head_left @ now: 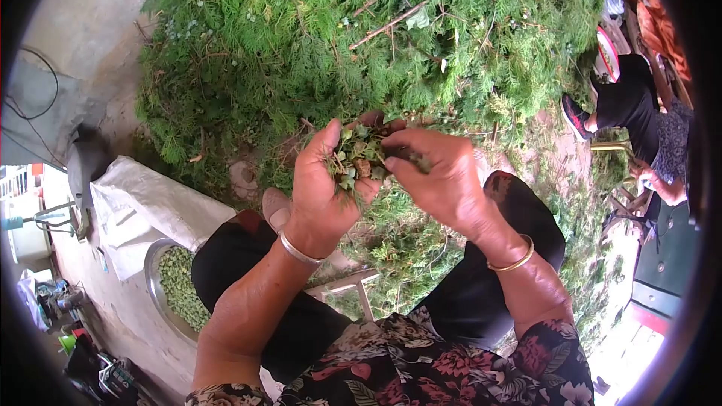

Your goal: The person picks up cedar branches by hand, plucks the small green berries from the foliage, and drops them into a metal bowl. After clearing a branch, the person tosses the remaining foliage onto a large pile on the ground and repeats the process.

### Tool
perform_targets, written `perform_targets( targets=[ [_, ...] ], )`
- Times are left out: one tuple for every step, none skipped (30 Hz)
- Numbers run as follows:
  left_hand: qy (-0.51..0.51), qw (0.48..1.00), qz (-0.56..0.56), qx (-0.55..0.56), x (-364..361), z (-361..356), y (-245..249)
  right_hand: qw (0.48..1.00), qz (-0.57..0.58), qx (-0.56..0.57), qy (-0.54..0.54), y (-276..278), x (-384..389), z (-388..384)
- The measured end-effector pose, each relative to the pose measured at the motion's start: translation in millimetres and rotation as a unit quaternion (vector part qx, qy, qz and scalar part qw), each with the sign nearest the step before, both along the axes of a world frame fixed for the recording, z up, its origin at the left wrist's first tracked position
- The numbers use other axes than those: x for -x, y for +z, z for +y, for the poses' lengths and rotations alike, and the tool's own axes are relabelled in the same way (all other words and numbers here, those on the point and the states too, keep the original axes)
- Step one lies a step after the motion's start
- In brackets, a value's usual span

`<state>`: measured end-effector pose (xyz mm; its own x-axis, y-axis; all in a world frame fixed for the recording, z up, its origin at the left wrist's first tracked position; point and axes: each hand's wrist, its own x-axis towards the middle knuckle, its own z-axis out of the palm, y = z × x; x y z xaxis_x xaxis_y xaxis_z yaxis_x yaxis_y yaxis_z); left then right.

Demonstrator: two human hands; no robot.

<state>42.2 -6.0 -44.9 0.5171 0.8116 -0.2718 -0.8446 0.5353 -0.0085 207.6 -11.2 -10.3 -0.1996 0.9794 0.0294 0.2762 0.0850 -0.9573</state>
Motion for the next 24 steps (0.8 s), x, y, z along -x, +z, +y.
perform_targets(
  targets=[
    [-0.018, 1.000, 0.002, -0.011, 0, 0, 0, 0.997, -0.047, -0.062, 0.011, -4, 2, -1],
    [-0.019, 1.000, 0.001, -0.010, -2, -1, -1, 0.988, -0.094, -0.124, 0.022, -6, 3, -2],
    [-0.019, 1.000, 0.022, -0.003, -3, -2, -1, 0.987, -0.097, -0.126, 0.032, -6, 2, -1],
    [-0.019, 0.999, 0.043, 0.003, -5, -3, -1, 0.987, -0.097, -0.126, 0.031, -6, 0, 0],
    [-0.019, 0.999, 0.043, 0.003, -6, -3, 0, 0.988, -0.102, -0.109, 0.040, -6, -1, 0],
    [-0.020, 0.999, 0.048, 0.006, -7, -4, 1, 0.989, -0.106, -0.092, 0.047, -6, -2, -1],
    [-0.021, 0.998, 0.052, 0.009, -8, -5, 2, 0.989, -0.106, -0.091, 0.046, -4, -2, -2],
    [-0.022, 0.998, 0.051, 0.010, -10, -5, 2, 0.991, -0.109, -0.069, 0.017, -2, 0, -2],
    [0.000, 0.999, 0.042, 0.029, -11, -5, 1, 0.993, -0.111, -0.048, -0.012, -1, 1, -3],
    [0.022, 0.998, 0.032, 0.048, -12, -5, 1, 0.993, -0.112, -0.048, -0.012, -1, 0, -1],
    [0.022, 0.998, 0.032, 0.048, -12, -4, 2, 0.999, -0.036, -0.009, -0.029, -3, -2, 2],
    [0.033, 0.998, 0.016, 0.042, -13, -3, 3, 0.998, 0.040, 0.030, -0.045, -3, -4, 5],
    [0.044, 0.998, 0.001, 0.035, -13, -2, 5, 0.992, 0.093, 0.081, -0.034, 3, -10, 8],
    [0.045, 0.998, 0.001, 0.035, -12, -2, 6, 0.992, 0.093, 0.080, -0.034, 11, -14, 11],
    [0.047, 0.998, -0.005, 0.033, -11, -1, 8, 0.963, 0.200, 0.174, -0.044, 18, -16, 14],
    [0.049, 0.998, -0.010, 0.032, -10, -1, 9, 0.914, 0.302, 0.265, -0.054, 21, -18, 15],
    [0.049, 0.998, -0.010, 0.032, -10, -1, 8, 0.904, 0.337, 0.261, -0.047, 19, -20, 14],
    [0.047, 0.999, -0.010, 0.023, -9, 0, 6, 0.904, 0.337, 0.261, -0.047, 22, -19, 14],
    [0.046, 0.999, -0.010, 0.015, -8, 0, 5, 0.884, 0.384, 0.265, -0.029, 25, -18, 15],
    [0.046, 0.999, -0.010, 0.015, -7, 1, 6, 0.862, 0.430, 0.268, -0.011, 27, -17, 15],
    [0.048, 0.999, -0.003, 0.021, -6, 2, 6, 0.862, 0.431, 0.268, -0.012, 27, -17, 14],
    [0.050, 0.998, 0.003, 0.027, -5, 2, 7, 0.874, 0.394, 0.283, -0.008, 25, -18, 14],
    [0.049, 0.998, 0.003, 0.027, -4, 1, 6, 0.886, 0.357, 0.297, -0.005, 24, -18, 14],
    [0.047, 0.999, -0.002, 0.026, -4, 1, 4, 0.887, 0.356, 0.295, -0.009, 20, -15, 11]
  ],
)
